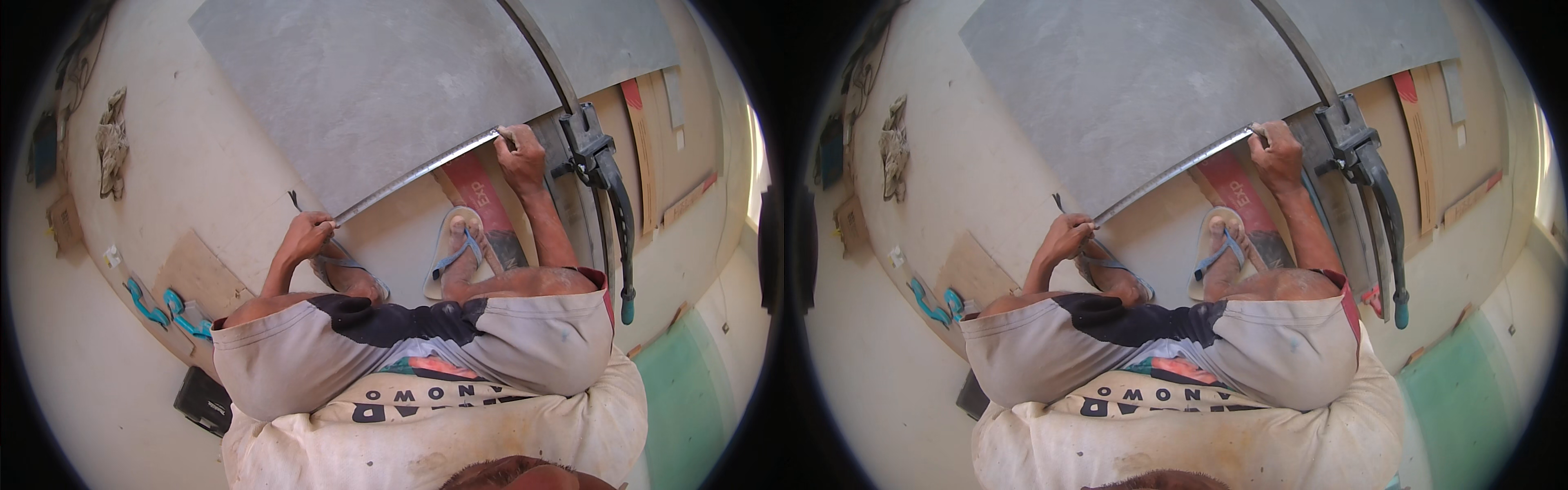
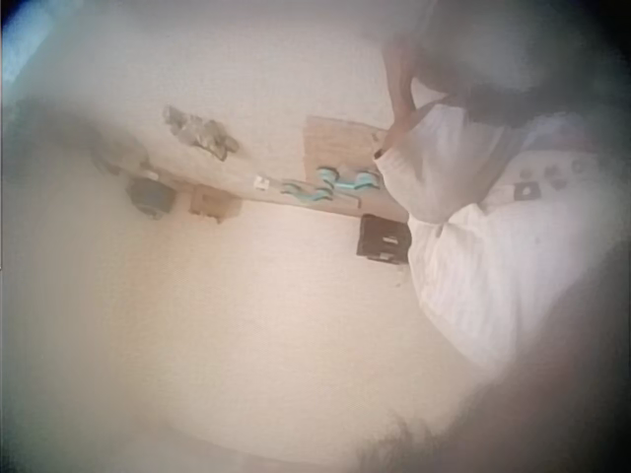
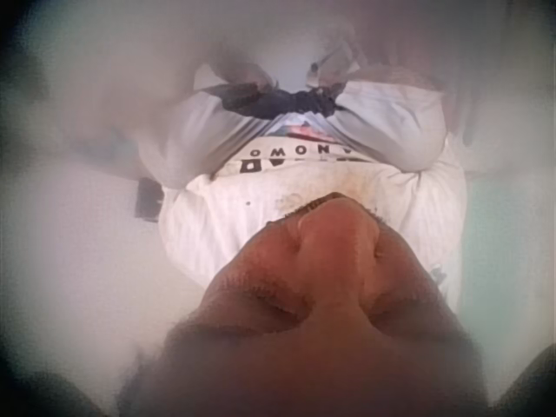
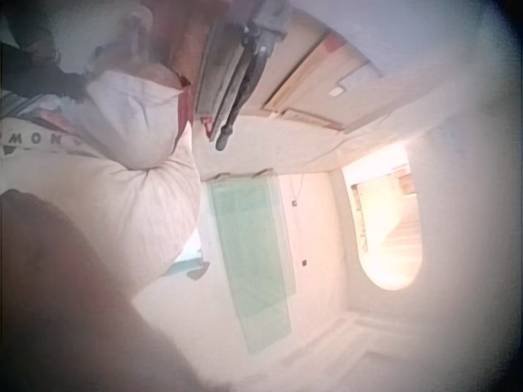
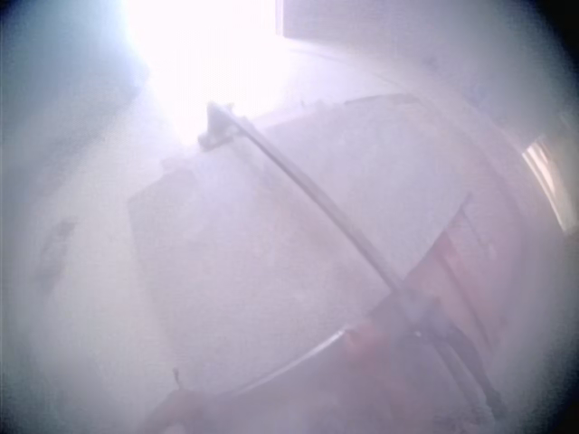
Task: The person measures and marks a large ceramic tile using a tape measure and pencil. They then use a manual tile cutter to score and snap the tile along the marked line. Finally, the person carries the cut tile to an outdoor area and places it on the floor next to other installed tiles.
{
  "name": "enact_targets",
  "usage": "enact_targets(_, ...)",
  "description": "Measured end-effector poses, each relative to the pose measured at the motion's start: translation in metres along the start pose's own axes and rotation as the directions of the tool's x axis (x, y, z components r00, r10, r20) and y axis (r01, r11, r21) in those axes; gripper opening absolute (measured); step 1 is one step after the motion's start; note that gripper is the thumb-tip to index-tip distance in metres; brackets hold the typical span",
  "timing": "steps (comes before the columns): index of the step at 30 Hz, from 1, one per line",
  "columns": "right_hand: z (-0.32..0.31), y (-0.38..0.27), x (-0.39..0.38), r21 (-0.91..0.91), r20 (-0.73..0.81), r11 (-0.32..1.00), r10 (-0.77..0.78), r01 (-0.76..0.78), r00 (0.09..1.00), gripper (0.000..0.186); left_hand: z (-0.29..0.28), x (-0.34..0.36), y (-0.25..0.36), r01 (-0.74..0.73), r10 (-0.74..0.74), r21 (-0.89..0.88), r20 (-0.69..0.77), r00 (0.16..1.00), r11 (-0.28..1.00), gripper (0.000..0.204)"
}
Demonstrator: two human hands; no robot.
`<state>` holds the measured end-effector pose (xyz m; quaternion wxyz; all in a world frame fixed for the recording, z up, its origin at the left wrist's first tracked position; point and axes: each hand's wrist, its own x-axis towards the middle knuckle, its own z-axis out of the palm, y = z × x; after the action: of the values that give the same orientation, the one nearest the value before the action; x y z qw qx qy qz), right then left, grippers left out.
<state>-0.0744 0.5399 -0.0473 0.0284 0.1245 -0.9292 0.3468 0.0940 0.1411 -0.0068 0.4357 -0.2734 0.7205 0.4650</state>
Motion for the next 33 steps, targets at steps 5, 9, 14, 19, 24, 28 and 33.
enact_targets(5,-0.001,0.000,-0.007,0.051,-0.002,0.994,0.095,-0.095,0.995,0.007,0.000,0.000,-0.002,0.014,-0.014,-0.014,0.000,1.000,1.000,0.022)
enact_targets(9,-0.004,-0.007,-0.004,0.070,0.020,0.984,0.161,-0.162,0.987,0.008,0.001,0.002,0.000,0.026,-0.026,-0.023,0.006,1.000,0.999,0.022)
enact_targets(14,0.001,0.000,0.006,0.012,0.018,0.996,0.090,-0.090,0.996,0.009,-0.001,0.002,0.004,0.051,-0.048,-0.061,0.050,0.998,0.997,0.025)
enact_targets(19,0.000,-0.005,-0.003,0.081,0.015,0.977,0.199,-0.200,0.980,0.010,0.000,0.000,0.002,0.046,-0.046,-0.025,0.003,0.999,0.999,0.024)
enact_targets(24,0.002,-0.003,0.006,0.037,0.001,0.996,0.083,-0.083,0.997,0.009,-0.001,0.003,0.001,0.017,-0.017,-0.004,0.015,1.000,1.000,0.025)
enact_targets(28,0.003,0.000,-0.003,0.072,-0.004,0.984,0.161,-0.160,0.987,0.010,0.001,0.001,-0.001,0.029,-0.029,-0.021,0.002,1.000,0.999,0.025)
enact_targets(33,0.001,-0.001,0.003,0.035,0.040,0.984,0.171,-0.172,0.984,0.009,-0.001,-0.002,0.008,0.034,-0.035,0.034,0.009,0.999,0.999,0.025)
